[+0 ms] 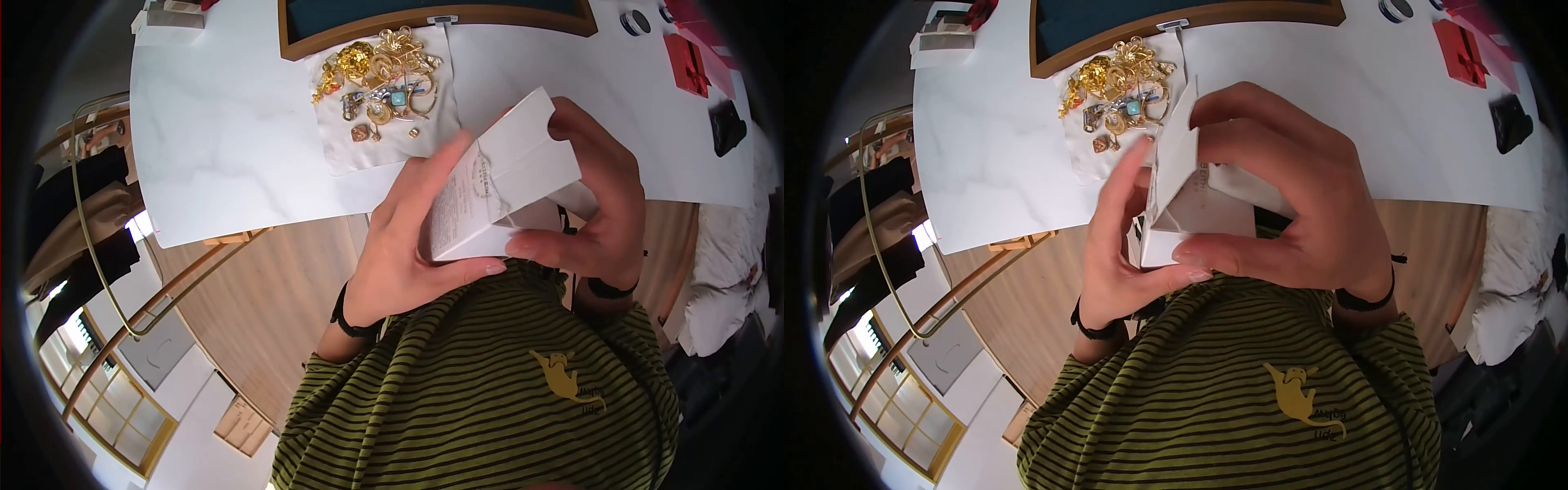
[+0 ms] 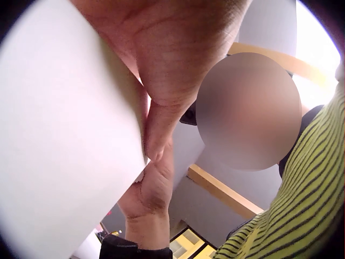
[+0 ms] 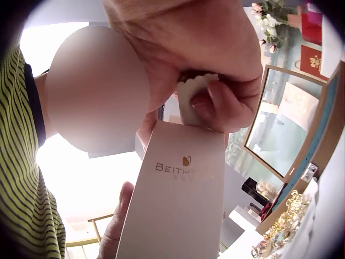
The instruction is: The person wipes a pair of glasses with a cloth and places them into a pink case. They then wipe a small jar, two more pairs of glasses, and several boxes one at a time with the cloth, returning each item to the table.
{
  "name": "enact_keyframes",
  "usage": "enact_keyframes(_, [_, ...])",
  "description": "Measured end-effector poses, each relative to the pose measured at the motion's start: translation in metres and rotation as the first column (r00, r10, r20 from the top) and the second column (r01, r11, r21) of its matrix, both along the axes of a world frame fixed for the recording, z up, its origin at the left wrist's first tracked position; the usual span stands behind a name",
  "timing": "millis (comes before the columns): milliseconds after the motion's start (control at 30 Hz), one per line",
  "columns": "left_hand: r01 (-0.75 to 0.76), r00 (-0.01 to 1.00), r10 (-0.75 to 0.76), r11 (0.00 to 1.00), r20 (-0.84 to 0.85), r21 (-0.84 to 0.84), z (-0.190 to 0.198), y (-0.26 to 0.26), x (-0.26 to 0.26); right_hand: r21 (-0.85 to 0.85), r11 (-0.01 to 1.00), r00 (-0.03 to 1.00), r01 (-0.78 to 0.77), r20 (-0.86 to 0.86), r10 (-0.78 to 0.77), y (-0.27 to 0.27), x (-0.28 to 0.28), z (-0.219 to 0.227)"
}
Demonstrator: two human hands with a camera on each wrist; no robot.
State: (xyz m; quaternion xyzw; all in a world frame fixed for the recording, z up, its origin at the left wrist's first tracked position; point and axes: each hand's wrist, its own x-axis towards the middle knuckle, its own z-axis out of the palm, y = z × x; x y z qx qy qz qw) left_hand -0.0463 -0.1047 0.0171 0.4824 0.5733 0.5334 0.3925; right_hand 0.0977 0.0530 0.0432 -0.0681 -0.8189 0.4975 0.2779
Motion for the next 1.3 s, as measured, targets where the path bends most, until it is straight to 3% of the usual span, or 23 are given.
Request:
enact_keyframes(67, [-0.036,0.998,0.036,0.999,0.046,0.005,-0.001,0.001,0.004,-0.011,1.0,1.0,-0.016,0.01,0.017,0.0,-0.001,0.0])
enact_keyframes(167, [-0.11,0.987,0.091,0.984,0.135,0.14,-0.001,0.003,0.007,-0.054,0.997,0.998,-0.057,0.035,0.059,-0.006,-0.004,0.002])
enact_keyframes(200, [-0.052,0.998,0.048,0.989,0.035,0.135,0.001,0.002,0.001,-0.065,0.995,0.996,-0.072,0.043,0.075,-0.007,-0.004,0.002])
enact_keyframes(300, [0.007,0.999,-0.001,0.994,-0.048,0.106,0.006,0.002,0.0,-0.06,0.994,0.995,-0.092,0.019,0.093,-0.005,-0.004,0.004])
enact_keyframes(400, [-0.001,1.0,0.005,0.991,-0.031,0.137,0.007,0.004,0.001,-0.042,0.997,0.993,-0.061,-0.104,0.056,0.002,0.001,-0.002])
enact_keyframes(500, [-0.007,0.978,-0.017,0.993,0.206,0.116,0.013,0.006,0.005,-0.15,0.988,0.989,0.022,-0.142,-0.044,0.0,0.007,-0.004])
enact_keyframes(600, [0.011,0.974,-0.026,0.998,0.227,0.068,0.015,0.009,0.002,-0.213,0.976,0.986,0.053,-0.144,-0.085,-0.003,0.008,-0.004])
enact_keyframes(700, [0.117,0.993,-0.115,0.991,-0.032,0.071,0.021,0.012,-0.002,-0.205,0.979,0.972,0.01,-0.227,-0.057,-0.002,0.004,-0.008])
enact_keyframes(767, [0.056,0.984,-0.075,0.991,0.16,0.122,0.018,0.012,0.0,-0.188,0.982,0.954,-0.021,-0.298,-0.036,0.001,0.004,-0.008])
enact_keyframes(800, [-0.029,0.978,-0.022,0.971,0.209,0.237,0.012,0.014,0.004,-0.163,0.986,0.953,0.013,-0.297,-0.062,0.005,0.008,-0.008])
enact_keyframes(900, [-0.053,0.962,-0.018,0.967,0.271,0.25,0.015,0.015,0.002,-0.181,0.979,0.938,0.098,-0.313,-0.152,0.004,0.013,-0.006])
enact_keyframes(1100, [-0.04,0.986,-0.031,0.91,0.164,0.412,0.042,0.028,0.0,-0.023,0.993,0.963,0.116,-0.24,-0.118,0.02,0.032,0.026])
enact_keyframes(1133, [0.001,0.993,-0.055,0.883,0.101,0.47,0.048,0.032,-0.001,0.082,0.997,0.974,0.008,-0.226,0.011,0.029,0.039,0.039])
enact_keyframes(1233, [-0.009,0.994,-0.044,0.889,0.105,0.457,0.069,0.041,0.008,0.151,0.987,0.955,-0.051,-0.281,0.092,0.031,0.048,0.059])
enact_keyframes(1300, [0.064,0.997,-0.076,0.874,0.005,0.482,0.065,0.05,0.003,0.33,0.936,0.978,0.119,-0.201,-0.054,0.029,0.052,0.073])
